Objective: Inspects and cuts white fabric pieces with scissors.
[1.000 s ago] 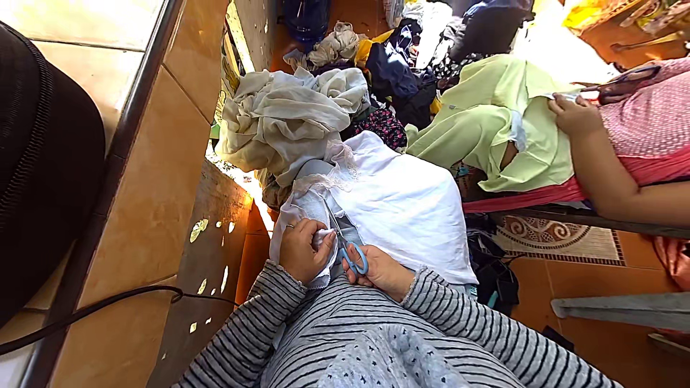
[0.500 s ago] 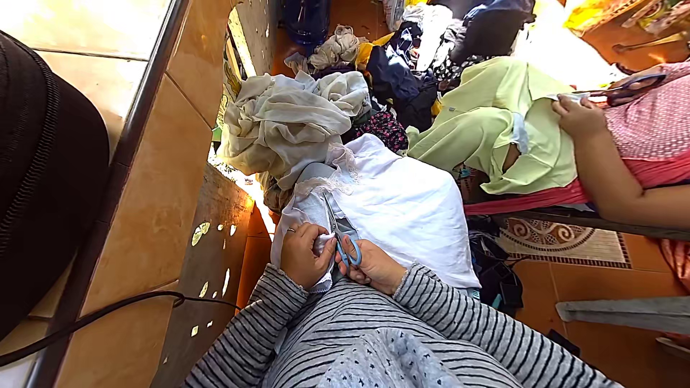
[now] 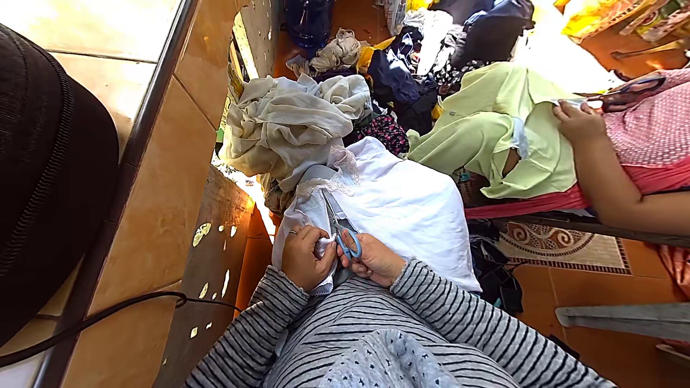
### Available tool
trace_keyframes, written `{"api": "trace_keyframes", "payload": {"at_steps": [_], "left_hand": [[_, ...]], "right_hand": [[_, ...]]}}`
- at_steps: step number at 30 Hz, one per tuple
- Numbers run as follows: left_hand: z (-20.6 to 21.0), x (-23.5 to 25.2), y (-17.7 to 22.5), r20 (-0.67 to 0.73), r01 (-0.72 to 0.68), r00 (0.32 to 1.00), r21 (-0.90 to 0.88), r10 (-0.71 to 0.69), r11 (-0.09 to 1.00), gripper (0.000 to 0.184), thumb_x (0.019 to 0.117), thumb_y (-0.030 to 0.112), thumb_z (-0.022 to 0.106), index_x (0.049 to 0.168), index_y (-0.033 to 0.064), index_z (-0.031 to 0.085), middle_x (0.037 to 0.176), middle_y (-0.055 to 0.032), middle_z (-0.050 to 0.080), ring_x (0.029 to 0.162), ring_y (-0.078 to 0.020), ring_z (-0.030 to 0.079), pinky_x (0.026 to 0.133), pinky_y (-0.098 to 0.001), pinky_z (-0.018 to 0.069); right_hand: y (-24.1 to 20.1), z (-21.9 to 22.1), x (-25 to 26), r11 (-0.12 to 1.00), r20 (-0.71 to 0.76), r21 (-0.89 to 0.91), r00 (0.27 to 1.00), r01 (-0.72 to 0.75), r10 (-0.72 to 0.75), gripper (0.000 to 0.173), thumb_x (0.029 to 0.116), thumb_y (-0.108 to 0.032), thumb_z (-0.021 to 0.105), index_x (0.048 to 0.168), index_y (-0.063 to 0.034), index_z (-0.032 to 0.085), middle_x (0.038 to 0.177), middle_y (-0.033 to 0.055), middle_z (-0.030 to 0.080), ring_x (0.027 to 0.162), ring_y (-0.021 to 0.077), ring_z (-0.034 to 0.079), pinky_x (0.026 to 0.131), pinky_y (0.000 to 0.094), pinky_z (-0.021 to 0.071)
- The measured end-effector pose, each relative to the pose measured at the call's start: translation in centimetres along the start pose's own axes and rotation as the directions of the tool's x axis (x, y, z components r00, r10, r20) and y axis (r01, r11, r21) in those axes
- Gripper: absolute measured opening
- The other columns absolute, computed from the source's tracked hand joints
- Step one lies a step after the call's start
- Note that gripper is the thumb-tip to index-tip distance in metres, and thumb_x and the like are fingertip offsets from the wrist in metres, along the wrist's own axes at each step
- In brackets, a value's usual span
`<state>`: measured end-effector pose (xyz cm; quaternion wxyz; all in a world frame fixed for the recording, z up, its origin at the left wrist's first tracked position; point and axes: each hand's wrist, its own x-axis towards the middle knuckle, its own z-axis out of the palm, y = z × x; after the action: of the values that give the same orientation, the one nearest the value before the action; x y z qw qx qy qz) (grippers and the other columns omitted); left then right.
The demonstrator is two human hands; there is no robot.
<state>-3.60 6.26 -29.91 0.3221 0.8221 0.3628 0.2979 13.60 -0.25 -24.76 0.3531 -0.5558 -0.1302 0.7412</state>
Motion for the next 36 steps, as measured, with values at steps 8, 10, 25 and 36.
{"api": "trace_keyframes", "payload": {"at_steps": [8, 10, 25, 36], "left_hand": [[0.0, -0.1, 0.0, -0.020, 0.010, 1.000, -0.007, -0.010, 1.000, 0.026, 0.0907, 0.033, 0.062, 0.088, 0.0099, 0.072, 0.080, -0.0033, 0.068, 0.082, -0.0187, 0.063, 0.079, -0.0384, 0.0489], [0.1, 0.0, -0.1, -0.023, 0.007, 1.000, -0.007, -0.007, 1.000, 0.026, 0.0906, 0.033, 0.062, 0.088, 0.0098, 0.072, 0.080, -0.0033, 0.068, 0.081, -0.0187, 0.063, 0.079, -0.0381, 0.0488], [0.1, -0.1, -0.1, -0.012, 0.007, 1.000, -0.001, -0.007, 1.000, 0.024, 0.0895, 0.032, 0.063, 0.086, 0.0099, 0.072, 0.079, -0.0034, 0.067, 0.081, -0.0198, 0.063, 0.078, -0.0386, 0.0493], [0.2, -0.1, -0.2, -0.021, 0.001, 1.000, 0.004, -0.001, 1.000, 0.022, 0.0879, 0.031, 0.063, 0.085, 0.0105, 0.071, 0.077, -0.0024, 0.066, 0.079, -0.0186, 0.062, 0.077, -0.0377, 0.0485]], "right_hand": [[0.1, -1.1, -1.5, 0.999, 0.051, -0.033, 0.999, -0.012, 0.013, 0.044, 0.1117, -0.038, 0.036, 0.090, -0.0091, 0.061, 0.065, -0.0025, 0.063, 0.041, -0.0008, 0.045, 0.039, 0.0132, 0.0347], [0.3, -1.3, -1.6, 0.999, 0.071, -0.042, 0.997, -0.011, 0.014, 0.044, 0.1114, -0.039, 0.036, 0.091, -0.0095, 0.061, 0.065, -0.0025, 0.064, 0.042, -0.0008, 0.046, 0.040, 0.0133, 0.0355], [-1.3, -1.2, 0.9, 0.996, 0.031, -0.085, 0.999, 0.024, -0.022, 0.041, 0.1117, -0.036, 0.038, 0.091, -0.0088, 0.060, 0.065, -0.0029, 0.060, 0.041, 0.0007, 0.043, 0.040, 0.0147, 0.0351], [-1.9, -0.9, 1.7, 0.996, 0.002, -0.079, 0.999, 0.044, -0.044, 0.040, 0.1116, -0.035, 0.040, 0.092, -0.0074, 0.060, 0.064, -0.0021, 0.060, 0.042, 0.0020, 0.045, 0.040, 0.0157, 0.0370]]}}
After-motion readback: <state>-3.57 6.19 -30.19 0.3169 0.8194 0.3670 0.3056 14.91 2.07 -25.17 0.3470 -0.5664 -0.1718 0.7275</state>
